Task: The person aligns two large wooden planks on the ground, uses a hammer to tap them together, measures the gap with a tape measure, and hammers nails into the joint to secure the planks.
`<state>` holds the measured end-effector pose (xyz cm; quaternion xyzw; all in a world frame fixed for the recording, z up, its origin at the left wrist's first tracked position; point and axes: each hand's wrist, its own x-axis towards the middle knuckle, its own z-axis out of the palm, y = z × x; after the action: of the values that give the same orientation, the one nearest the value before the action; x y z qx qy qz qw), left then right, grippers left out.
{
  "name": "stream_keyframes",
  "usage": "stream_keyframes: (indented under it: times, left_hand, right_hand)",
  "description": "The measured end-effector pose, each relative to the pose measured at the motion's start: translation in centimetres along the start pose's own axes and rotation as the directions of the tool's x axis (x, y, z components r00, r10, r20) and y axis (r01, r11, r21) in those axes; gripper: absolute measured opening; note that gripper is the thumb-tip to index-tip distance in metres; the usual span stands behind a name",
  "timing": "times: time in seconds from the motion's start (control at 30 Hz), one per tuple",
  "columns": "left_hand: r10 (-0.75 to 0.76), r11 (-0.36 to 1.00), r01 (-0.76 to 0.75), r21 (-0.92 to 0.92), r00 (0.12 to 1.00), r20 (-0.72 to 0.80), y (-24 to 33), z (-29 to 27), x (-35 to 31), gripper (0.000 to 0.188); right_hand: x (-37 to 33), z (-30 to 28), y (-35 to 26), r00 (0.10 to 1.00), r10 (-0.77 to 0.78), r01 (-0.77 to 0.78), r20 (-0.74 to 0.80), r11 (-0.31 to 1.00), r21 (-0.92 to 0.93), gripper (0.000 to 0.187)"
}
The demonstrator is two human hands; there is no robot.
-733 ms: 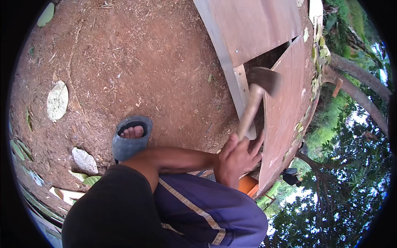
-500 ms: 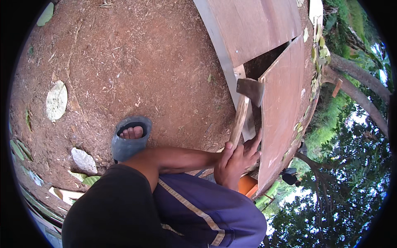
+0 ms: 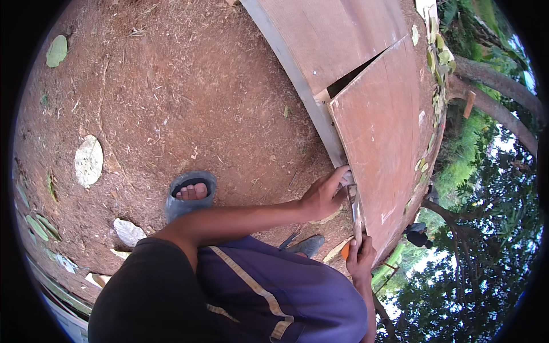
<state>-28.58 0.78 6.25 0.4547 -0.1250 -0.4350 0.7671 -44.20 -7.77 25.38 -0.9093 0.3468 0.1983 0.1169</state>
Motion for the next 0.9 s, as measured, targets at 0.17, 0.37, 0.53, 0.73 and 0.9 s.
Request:
stream_keyframes:
  times: [0.17,0.37,0.53,0.73,0.9]
  left_hand:
    - [-0.127,0.982,0.142,0.126,0.985,-0.12,5.8,-5.3,2.3,0.055]
    - [-0.426,0.882,0.454,0.127,0.883,-0.198,9.2,-12.8,5.7,0.087]
    - [-0.391,0.904,0.422,0.065,0.879,-0.272,10.5,-13.8,4.7,0.073]
    - [-0.35,0.871,0.422,0.251,0.892,-0.285,13.2,-17.8,2.0,0.054]
    - [-0.268,0.823,0.405,0.398,0.895,-0.357,15.0,-18.9,-1.1,0.042]
  right_hand:
    - [-6.3,-5.6,6.4,0.985,0.056,0.004,0.164,0.939,-0.345,0.033]
    - [-12.9,-5.6,10.9,0.858,0.462,-0.333,0.225,0.834,-0.44,0.036]
    - [-17.9,-1.1,13.4,0.813,0.55,-0.376,0.191,0.746,-0.55,0.041]
    - [-16.9,12.8,3.3,0.792,-0.094,-0.052,0.603,0.974,0.22,0.045]
    - [-12.3,16.3,16.4,0.861,0.505,-0.46,0.066,0.716,0.525,0.053]
